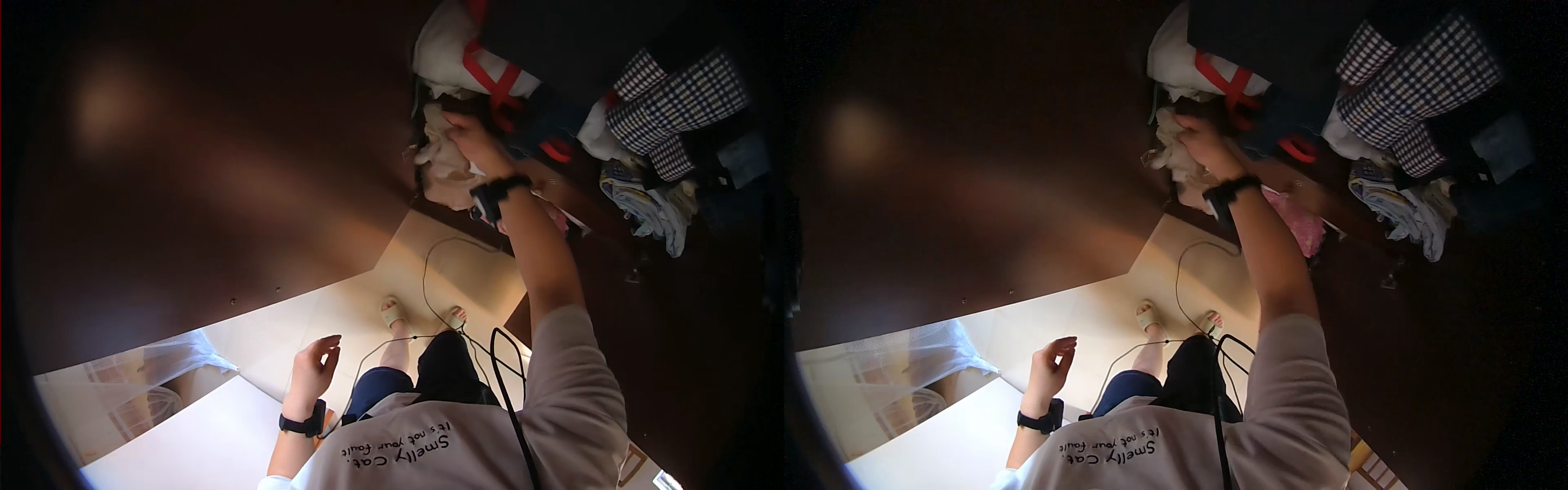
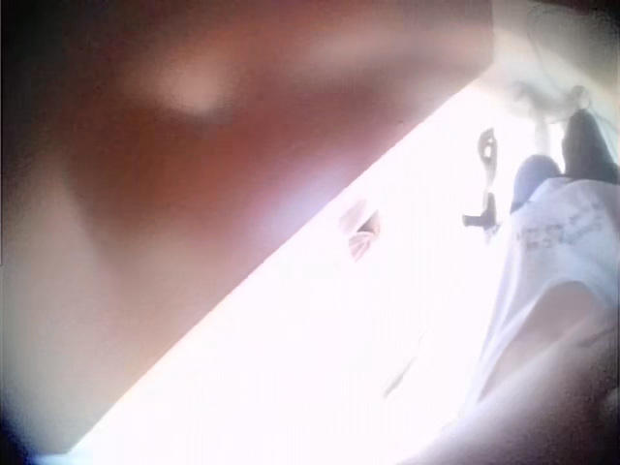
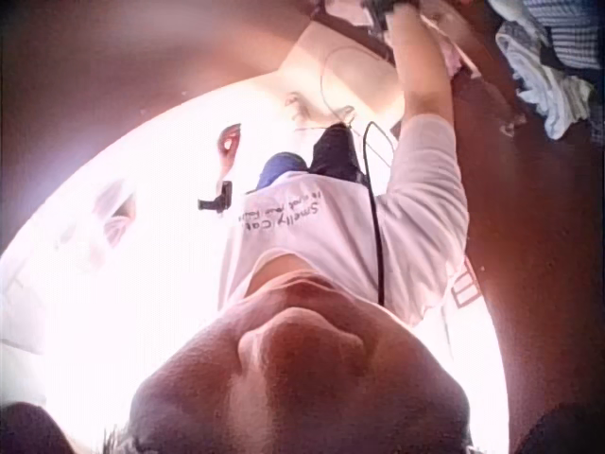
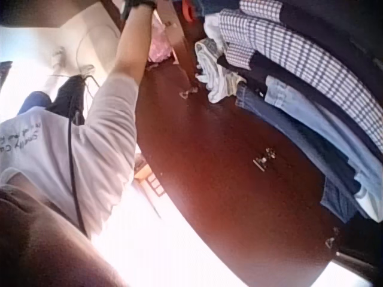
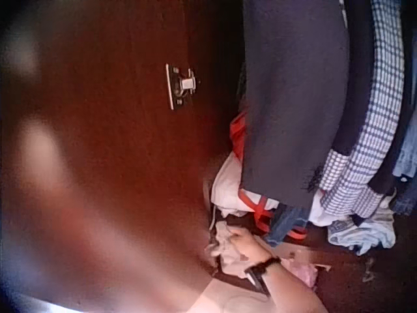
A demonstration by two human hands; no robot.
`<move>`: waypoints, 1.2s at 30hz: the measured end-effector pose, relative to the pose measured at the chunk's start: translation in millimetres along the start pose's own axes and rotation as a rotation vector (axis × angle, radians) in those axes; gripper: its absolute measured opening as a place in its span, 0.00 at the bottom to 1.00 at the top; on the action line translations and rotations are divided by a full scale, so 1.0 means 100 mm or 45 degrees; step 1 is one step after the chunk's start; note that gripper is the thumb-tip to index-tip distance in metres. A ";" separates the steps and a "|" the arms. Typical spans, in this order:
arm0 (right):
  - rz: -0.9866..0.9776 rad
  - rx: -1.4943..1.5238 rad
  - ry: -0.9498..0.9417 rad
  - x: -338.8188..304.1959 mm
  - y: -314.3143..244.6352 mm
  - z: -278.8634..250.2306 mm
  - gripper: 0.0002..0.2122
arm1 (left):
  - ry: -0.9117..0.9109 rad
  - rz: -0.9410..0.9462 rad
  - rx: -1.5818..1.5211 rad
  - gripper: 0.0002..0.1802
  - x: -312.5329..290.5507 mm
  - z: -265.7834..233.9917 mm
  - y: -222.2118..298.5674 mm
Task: The person wipes the exterior and handles of a wooden wardrobe, the surface of a wooden cabinet, a metal window frame, and the surface of a wooden door using a cloth.
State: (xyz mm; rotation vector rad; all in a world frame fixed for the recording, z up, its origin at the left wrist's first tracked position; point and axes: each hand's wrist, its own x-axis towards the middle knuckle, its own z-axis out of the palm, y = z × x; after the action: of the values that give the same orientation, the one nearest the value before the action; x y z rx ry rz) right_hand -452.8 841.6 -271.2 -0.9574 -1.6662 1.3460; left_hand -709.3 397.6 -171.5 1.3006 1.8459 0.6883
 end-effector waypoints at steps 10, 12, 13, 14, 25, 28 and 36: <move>0.181 0.838 -0.491 -1.87 -2.60 0.17 0.18 | 0.066 0.792 -0.505 0.22 0.60 -0.27 1.54; 0.139 0.909 -0.547 -2.02 -2.77 0.23 0.19 | -0.111 0.807 -0.660 0.21 0.66 -0.32 1.79; 0.099 0.988 -0.598 -2.08 -2.86 0.23 0.19 | -0.209 0.821 -0.737 0.21 0.65 -0.34 1.88; 0.005 0.925 -0.641 -2.13 -2.97 0.24 0.20 | -0.308 0.826 -0.812 0.21 0.64 -0.37 1.96; -0.105 0.350 -0.238 -2.43 -3.73 0.42 0.23 | -0.601 0.560 -1.867 0.14 0.24 -0.75 2.45; -0.105 0.158 -0.332 -2.41 -3.75 0.54 0.29 | -0.540 0.540 -1.916 0.15 0.27 -0.73 2.45; 0.297 1.474 -0.376 -1.90 -2.76 0.17 0.28 | 0.267 1.182 -0.248 0.18 0.36 -0.75 1.88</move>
State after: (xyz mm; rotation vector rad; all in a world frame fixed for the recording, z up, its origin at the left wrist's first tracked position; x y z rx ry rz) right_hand -412.0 620.0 -22.5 -0.2467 -0.6718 2.2656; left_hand -678.0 494.6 7.6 1.9948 1.1947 1.4808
